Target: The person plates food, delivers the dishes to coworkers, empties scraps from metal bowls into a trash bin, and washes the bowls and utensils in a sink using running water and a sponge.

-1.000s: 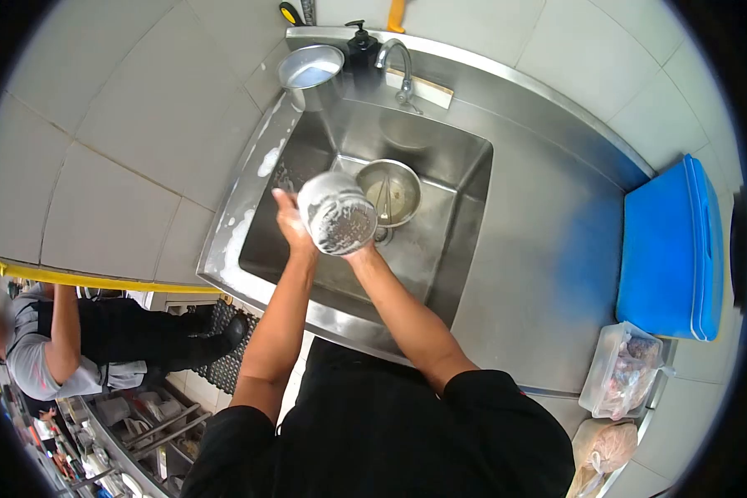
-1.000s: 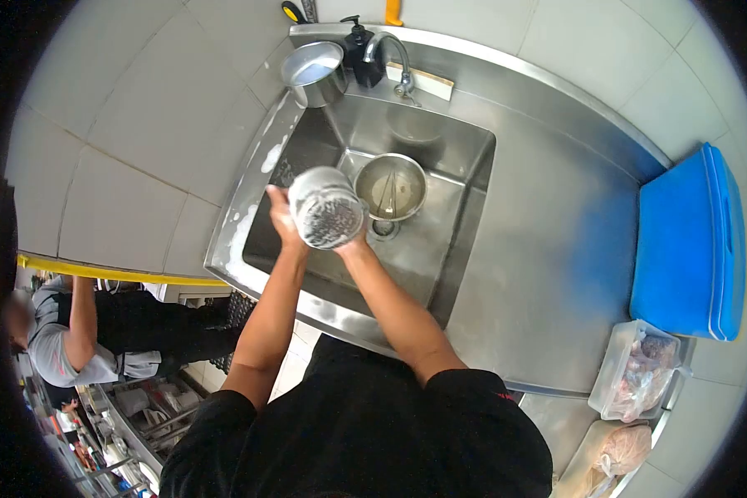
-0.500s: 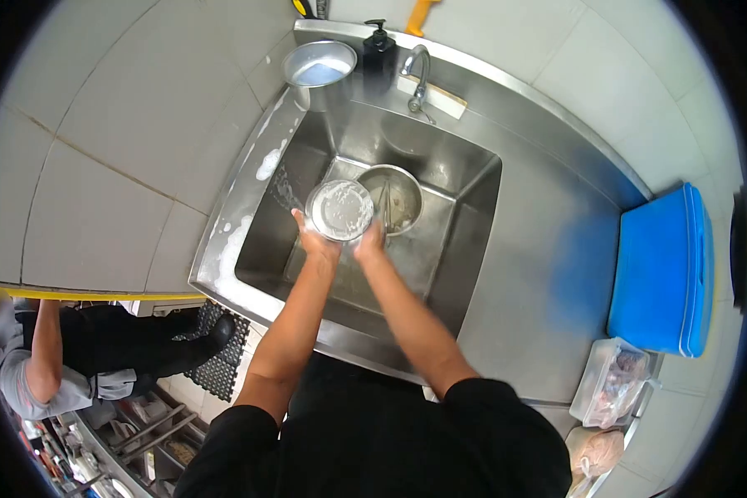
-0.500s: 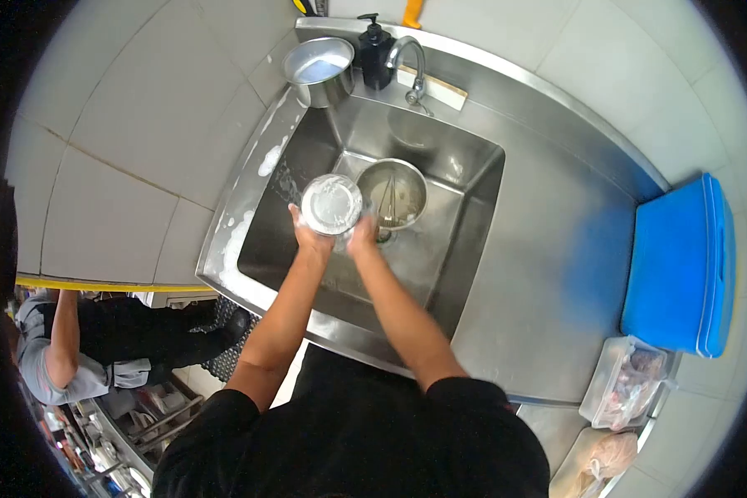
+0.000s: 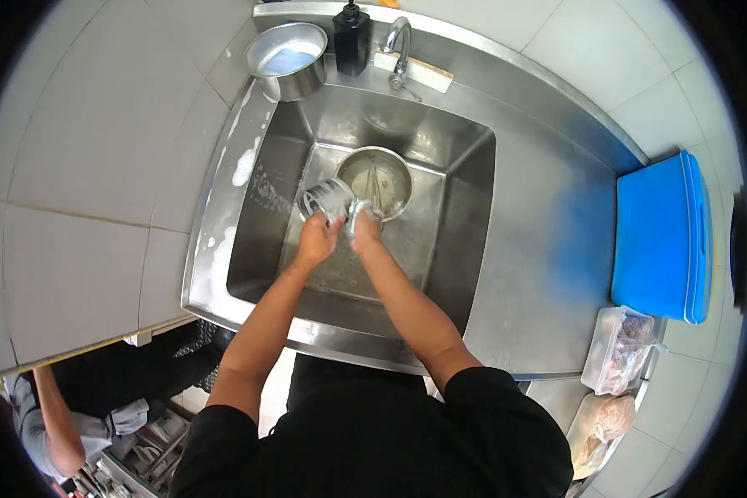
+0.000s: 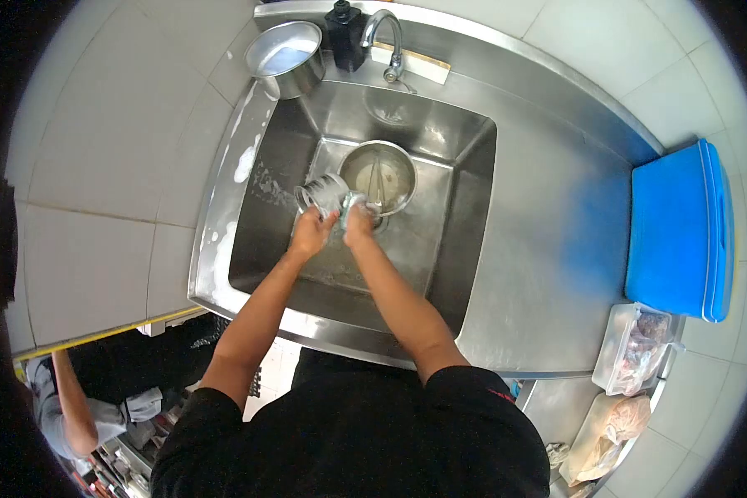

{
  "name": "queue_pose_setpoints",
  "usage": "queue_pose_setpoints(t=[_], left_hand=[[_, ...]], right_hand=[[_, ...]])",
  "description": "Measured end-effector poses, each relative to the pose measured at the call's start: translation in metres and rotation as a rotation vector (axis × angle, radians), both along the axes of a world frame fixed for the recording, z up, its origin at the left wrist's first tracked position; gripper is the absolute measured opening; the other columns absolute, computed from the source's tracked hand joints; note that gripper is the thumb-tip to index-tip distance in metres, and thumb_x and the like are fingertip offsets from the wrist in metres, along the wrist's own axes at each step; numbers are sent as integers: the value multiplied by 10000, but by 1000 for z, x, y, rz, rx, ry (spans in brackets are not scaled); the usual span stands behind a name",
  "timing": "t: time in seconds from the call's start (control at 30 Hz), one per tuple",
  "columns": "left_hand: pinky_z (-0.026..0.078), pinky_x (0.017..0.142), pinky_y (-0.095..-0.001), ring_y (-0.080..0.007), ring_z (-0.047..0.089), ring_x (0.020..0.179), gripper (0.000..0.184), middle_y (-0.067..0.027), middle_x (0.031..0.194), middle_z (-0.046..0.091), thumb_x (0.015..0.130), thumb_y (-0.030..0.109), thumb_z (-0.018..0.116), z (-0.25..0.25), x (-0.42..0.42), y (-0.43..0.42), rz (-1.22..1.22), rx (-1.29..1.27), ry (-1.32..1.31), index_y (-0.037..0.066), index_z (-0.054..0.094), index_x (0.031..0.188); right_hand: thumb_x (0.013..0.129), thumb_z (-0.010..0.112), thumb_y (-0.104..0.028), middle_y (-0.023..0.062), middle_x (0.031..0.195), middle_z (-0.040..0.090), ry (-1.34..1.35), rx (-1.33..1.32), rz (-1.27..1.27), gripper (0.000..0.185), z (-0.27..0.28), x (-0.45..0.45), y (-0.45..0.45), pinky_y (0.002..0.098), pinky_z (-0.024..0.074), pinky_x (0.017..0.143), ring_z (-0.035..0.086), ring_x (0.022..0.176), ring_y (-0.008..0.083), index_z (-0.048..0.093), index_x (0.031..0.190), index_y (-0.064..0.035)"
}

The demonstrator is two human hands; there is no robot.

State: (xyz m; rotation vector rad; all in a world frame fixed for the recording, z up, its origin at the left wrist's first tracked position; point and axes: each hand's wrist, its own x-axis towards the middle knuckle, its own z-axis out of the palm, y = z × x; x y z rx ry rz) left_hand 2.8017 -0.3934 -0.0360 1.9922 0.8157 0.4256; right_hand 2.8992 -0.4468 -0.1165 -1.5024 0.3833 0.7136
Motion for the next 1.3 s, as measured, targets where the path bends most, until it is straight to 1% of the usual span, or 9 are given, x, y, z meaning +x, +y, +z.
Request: queue_pose_setpoints(t=[0.07, 0.27, 0.47, 0.57, 0.77, 1.07, 1.17, 1.27, 1.3], left_hand=[[477, 712, -422, -379, 620, 825, 306, -229, 857, 627, 804, 223, 649, 2, 7, 1, -338, -31, 349, -26, 582, 969], [447, 822, -437, -365, 574, 970, 319, -240, 973, 594, 809, 201, 595, -112, 26, -58, -834, 13, 472, -30, 539, 1022], [452, 835, -441, -379, 582, 953, 234, -231, 949, 609, 792, 149, 568, -198, 37, -107, -930, 137, 420, -36, 563, 935], [461, 795, -447, -392, 588, 902, 242, -223, 917, 607, 818, 208, 560, -134, 63, -104, -1084, 145, 367, -12, 565, 918], [476, 730, -459, -395, 588, 843, 162, -210, 884, 603, 830, 167, 537, -112, 130, -28, -324, 243, 283, 23, 557, 901], [516, 765, -398, -313, 648, 882, 257, -237, 926, 643, 736, 166, 626, -218, 181, 12, -457, 195, 905, -37, 646, 892], [526, 683, -389, -304, 665, 815, 237, -204, 889, 661, 660, 115, 683, -190, 183, 4, -84, -262, 784, -52, 650, 825], [504, 556, -381, -265, 659, 676, 212, -152, 766, 664, 591, 62, 712, -263, 179, 36, -635, 111, 836, -20, 663, 781], [463, 506, -364, -228, 617, 610, 162, -124, 729, 654, 645, 161, 687, -257, 177, 46, -552, -125, 868, 32, 675, 743]], right_hand=[[900, 443, -216, 74, 946, 581, -166, -275, -10, 237, 8, 27, -18, 337, 476, 748, 576, 839, 186, 556, 1016, -43], [917, 473, -272, 51, 884, 609, -244, 24, -41, 249, 16, 107, -80, 314, 496, 633, 587, 777, 167, 590, 1023, -79], [898, 520, -287, 54, 985, 594, -28, 171, 70, 293, 112, 101, -110, 328, 536, 657, 591, 835, 173, 560, 1085, -65], [885, 549, -277, 59, 1007, 585, -58, 186, 111, 289, 111, 104, -127, 333, 543, 677, 586, 898, 177, 553, 1095, -78], [871, 580, -285, 63, 1047, 568, -76, 207, 101, 314, 139, 108, -147, 331, 537, 721, 578, 925, 172, 541, 1088, -61], [843, 614, -341, 70, 1044, 565, -34, 145, 142, 385, 120, 96, -162, 312, 530, 727, 575, 921, 166, 535, 1082, -49], [846, 602, -336, 71, 1026, 573, -8, 43, 167, 380, 135, 93, -163, 314, 530, 700, 581, 900, 164, 539, 1077, -41], [853, 586, -331, 65, 1002, 588, -15, 114, 166, 366, 116, 94, -171, 324, 531, 677, 589, 874, 164, 543, 1088, -54], [845, 601, -323, 75, 1000, 585, 10, 130, 156, 394, 117, 96, -172, 310, 521, 667, 584, 858, 167, 530, 1107, -37]])
